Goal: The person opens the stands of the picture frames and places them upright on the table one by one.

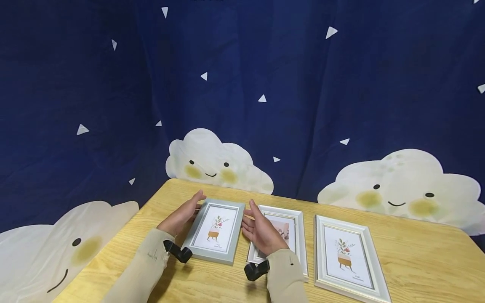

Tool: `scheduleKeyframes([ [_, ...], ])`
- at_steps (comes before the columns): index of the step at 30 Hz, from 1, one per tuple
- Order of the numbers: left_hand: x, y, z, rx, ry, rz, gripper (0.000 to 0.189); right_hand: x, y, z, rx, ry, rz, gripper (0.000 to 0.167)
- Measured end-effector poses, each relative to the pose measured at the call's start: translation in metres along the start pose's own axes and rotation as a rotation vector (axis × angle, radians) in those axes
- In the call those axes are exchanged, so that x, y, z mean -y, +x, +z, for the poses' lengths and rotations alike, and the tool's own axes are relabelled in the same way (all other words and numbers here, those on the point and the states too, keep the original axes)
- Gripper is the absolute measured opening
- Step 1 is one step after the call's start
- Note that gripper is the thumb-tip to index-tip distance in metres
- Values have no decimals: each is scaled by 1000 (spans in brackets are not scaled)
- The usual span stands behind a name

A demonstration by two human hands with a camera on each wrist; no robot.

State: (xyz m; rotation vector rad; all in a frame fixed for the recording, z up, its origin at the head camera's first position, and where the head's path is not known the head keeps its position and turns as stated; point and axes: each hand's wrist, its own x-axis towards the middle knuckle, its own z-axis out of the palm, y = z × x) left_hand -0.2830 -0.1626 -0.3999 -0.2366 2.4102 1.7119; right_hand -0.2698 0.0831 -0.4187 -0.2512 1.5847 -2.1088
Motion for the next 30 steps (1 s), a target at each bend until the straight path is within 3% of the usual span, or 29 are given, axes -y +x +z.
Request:
scheduleKeyframes([
  [11,-5,-1,-3,-15,-58,22,76,6,-4,0,39,20,-12,90],
  [23,-18,-10,-11,8,-121,89,74,25,-13,10,-36,-84,-27,92],
  [30,-26,-16,-14,-17,-137,132,73,36,-21,16,-55,-140,-61,93],
])
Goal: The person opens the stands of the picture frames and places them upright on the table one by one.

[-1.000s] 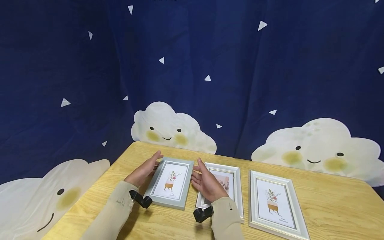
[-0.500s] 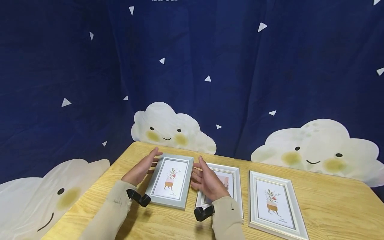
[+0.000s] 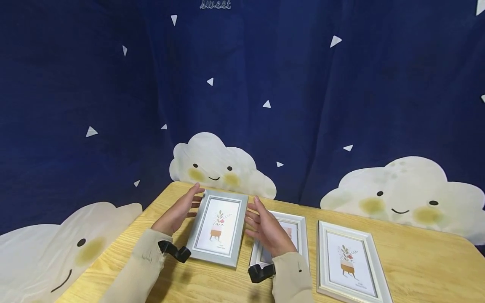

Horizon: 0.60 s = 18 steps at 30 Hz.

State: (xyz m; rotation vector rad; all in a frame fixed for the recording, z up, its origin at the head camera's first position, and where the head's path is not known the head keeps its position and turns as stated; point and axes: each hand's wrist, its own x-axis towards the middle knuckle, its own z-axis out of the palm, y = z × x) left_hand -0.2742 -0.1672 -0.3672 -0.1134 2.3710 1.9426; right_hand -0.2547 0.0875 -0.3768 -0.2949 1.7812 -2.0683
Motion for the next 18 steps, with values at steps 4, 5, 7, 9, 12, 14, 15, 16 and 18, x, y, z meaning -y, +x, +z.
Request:
scheduleKeyframes([
  [4,-5,-4,-1,-11,11,32,71,6,-4,2,-8,-21,-22,89],
  [5,-6,-5,-1,-12,10,36,71,8,-6,2,-11,-28,-25,88],
  [7,-8,-7,-2,-10,14,53,71,11,-8,4,-16,-50,-31,88],
  [9,-10,-10,-3,-10,16,63,70,13,-9,6,-27,-79,-36,89],
  [12,-13,-13,-5,-8,16,77,69,18,-12,9,-45,-114,-45,91],
  [14,-15,-15,-5,-10,11,83,68,20,-14,10,-58,-132,-47,91],
  [15,-16,-16,-6,-9,4,83,67,22,-15,10,-61,-135,-46,90],
  [16,-17,-17,-6,-10,-1,86,67,23,-16,11,-63,-140,-46,90],
  [18,-19,-18,-7,-11,-15,87,66,25,-19,11,-67,-152,-44,88],
])
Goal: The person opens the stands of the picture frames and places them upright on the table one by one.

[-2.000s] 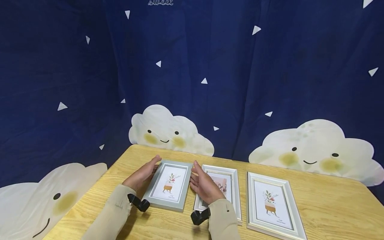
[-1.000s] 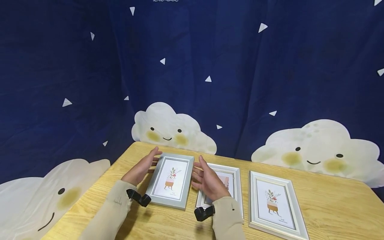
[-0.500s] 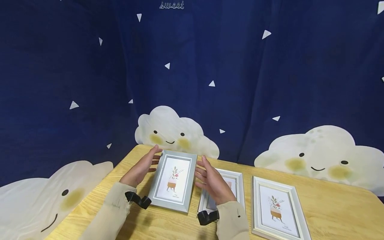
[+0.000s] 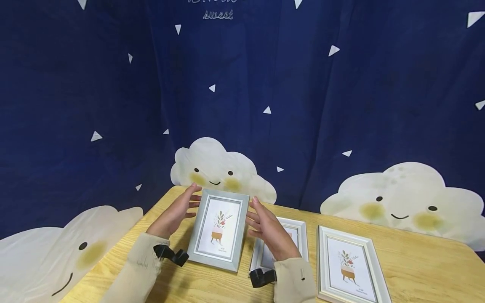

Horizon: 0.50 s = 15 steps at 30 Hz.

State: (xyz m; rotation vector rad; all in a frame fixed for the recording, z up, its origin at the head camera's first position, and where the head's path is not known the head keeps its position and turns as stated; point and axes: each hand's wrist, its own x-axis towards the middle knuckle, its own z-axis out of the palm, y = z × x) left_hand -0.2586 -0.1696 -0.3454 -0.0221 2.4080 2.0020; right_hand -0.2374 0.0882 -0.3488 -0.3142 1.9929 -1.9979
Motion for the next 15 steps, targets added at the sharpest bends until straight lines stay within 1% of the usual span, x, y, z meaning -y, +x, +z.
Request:
scheduleKeyframes([
  [5,-4,-4,-2,-12,-26,7,67,5,-6,2,-17,-51,-6,86],
  [10,-8,-6,-2,-16,-17,28,64,12,-11,3,-34,-110,-26,85],
  [15,-14,-11,-4,-20,-8,35,61,18,-16,5,-27,-124,-29,85],
])
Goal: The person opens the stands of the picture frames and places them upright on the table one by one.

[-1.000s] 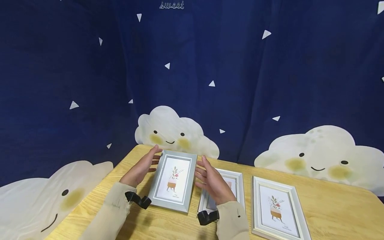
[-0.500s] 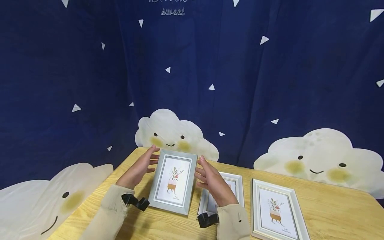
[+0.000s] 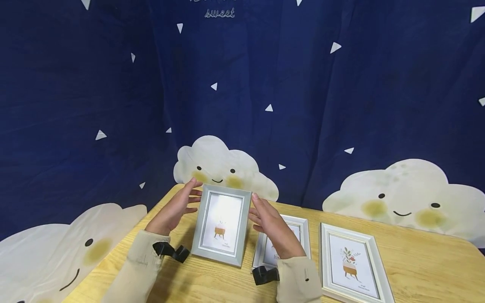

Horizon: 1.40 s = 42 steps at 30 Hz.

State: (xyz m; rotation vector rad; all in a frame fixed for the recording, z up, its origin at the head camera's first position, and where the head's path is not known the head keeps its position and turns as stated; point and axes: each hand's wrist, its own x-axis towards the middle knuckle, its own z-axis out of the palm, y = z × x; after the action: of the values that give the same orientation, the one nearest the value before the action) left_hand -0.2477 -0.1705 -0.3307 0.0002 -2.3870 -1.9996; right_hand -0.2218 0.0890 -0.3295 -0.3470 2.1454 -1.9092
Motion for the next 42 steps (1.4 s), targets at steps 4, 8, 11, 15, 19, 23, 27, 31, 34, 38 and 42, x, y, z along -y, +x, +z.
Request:
scheduleKeyframes([
  [4,-5,-4,-1,-5,4,1,60,5,-3,1,-2,-23,8,85],
  [8,-9,-7,-2,-2,8,6,60,8,-5,2,-5,-46,15,86],
  [11,-10,-9,-3,3,31,14,60,10,-7,2,0,-50,12,86],
  [15,-13,-13,-4,12,62,28,63,11,-9,2,4,-62,11,85],
  [19,-17,-16,-5,7,97,40,63,13,-12,3,10,-71,11,85],
  [23,-21,-21,-6,-18,167,57,64,16,-14,4,12,-85,10,86],
  [27,-24,-24,-6,-37,222,81,63,18,-16,5,11,-102,9,84],
  [31,-26,-26,-7,-58,259,102,60,18,-19,6,11,-109,7,82],
  [34,-27,-27,-7,-89,315,120,56,20,-20,7,12,-108,5,80],
  [38,-22,-24,-9,-142,404,158,48,22,-22,9,18,-114,-15,78],
  [42,-16,-20,-10,-203,442,222,40,24,-24,11,14,-134,-32,76],
])
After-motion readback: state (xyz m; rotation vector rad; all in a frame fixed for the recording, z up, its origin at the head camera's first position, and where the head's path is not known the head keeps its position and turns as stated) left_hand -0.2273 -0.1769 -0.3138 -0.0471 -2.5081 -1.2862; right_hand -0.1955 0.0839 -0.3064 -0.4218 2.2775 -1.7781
